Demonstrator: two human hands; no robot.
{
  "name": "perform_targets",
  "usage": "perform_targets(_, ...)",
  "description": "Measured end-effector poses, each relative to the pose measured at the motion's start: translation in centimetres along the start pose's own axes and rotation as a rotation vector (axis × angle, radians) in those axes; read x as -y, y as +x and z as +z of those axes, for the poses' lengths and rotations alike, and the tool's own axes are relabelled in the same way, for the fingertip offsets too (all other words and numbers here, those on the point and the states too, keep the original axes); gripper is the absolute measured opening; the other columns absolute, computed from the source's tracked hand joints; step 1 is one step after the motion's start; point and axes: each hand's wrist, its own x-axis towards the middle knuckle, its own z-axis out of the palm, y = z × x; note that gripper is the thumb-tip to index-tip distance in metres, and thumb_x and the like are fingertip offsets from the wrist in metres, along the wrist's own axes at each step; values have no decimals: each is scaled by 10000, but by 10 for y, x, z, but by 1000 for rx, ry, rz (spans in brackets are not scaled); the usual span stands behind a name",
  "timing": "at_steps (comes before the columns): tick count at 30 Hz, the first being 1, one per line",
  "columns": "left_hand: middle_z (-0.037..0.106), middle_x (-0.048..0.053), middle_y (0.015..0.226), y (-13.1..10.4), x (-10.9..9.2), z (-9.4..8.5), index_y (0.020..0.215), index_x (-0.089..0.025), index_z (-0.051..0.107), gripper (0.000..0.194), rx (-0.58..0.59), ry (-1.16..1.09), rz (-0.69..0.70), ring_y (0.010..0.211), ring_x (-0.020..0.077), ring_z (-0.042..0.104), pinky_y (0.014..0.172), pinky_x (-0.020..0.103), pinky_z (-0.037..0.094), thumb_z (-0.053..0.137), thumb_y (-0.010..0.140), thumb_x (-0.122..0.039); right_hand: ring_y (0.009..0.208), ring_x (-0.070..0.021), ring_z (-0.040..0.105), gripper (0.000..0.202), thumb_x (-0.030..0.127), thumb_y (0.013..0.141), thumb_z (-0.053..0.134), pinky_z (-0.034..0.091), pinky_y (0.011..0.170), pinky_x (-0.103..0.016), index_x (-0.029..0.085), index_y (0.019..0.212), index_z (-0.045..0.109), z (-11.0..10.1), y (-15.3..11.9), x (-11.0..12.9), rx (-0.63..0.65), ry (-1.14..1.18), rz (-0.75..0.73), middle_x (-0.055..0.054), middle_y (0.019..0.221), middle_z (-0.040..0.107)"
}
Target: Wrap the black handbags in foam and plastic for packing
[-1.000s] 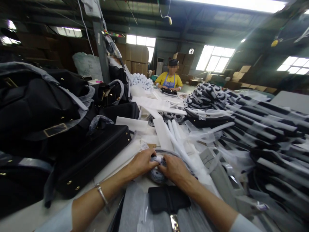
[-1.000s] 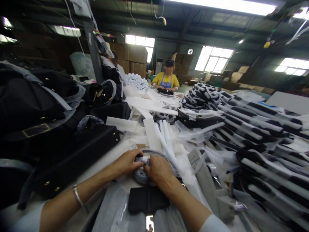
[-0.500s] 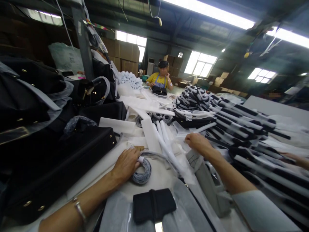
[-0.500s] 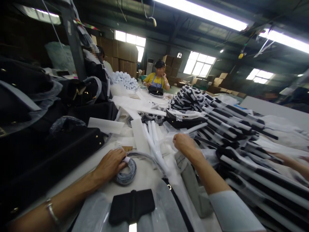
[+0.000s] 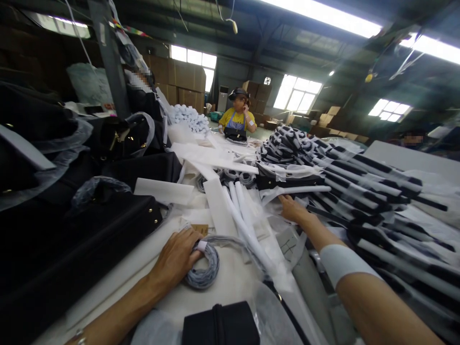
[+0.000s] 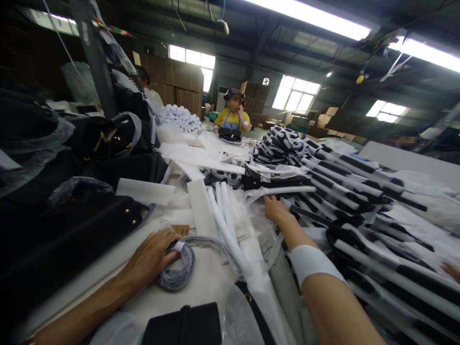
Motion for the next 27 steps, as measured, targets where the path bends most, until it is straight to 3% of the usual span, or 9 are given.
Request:
perform_targets(3,668,56,1038,0,1,1,1027,-226,637,179,4,-7,-5,1021,243,592,879,369,389,592,858,-184,1103,-268,602,437,333,884,683,492,944,-463,134,1257,572,6,10,-11,46,-18,-15,-139,1242,602)
perform_targets(7,661,50,1023,1,5,5,1005,-224,637,151,11,-20,-8,995,244,589,858,376,386,603,861,-195,972,-211,647,241,364,900,661,515,893,-423,147,1004,667,16,17,-19,170,-21,-38,-65,1033,684)
perform_targets(10,658,41,1019,1,7,7,1016,-232,637,164,2,-41,-1,994,243,587,853,377,381,611,858,-194,964,-214,664,216,315,845,709,516,878,-380,152,985,685,23,20,-22,233,-2,-65,-74,1008,706)
perform_targets(14,659,38,1006,2,7,7,1006,-229,641,166,-6,-49,-3,984,245,588,855,378,377,625,846,-187,1105,-259,641,585,184,632,812,489,913,-310,185,1193,647,25,21,-22,249,19,-84,-109,1161,692)
perform_targets(16,660,34,999,2,7,6,994,-227,642,152,-5,-56,-2,977,244,590,846,375,378,629,847,-192,1099,-267,646,649,220,619,811,503,886,-309,192,1240,624,25,21,-20,252,30,-73,-112,1176,690)
perform_targets(20,660,28,991,1,7,8,985,-229,642,149,-11,-61,-6,970,239,590,838,365,378,637,842,-188,996,-294,683,471,374,738,711,534,765,-331,134,1141,668,23,19,-13,249,36,-12,-155,1044,720)
perform_targets(27,656,25,1004,1,11,11,1004,-242,636,153,-22,-69,4,973,234,590,843,365,372,638,854,-212,814,-243,711,330,169,653,730,513,655,-268,156,983,726,18,20,-12,277,29,16,-99,883,741)
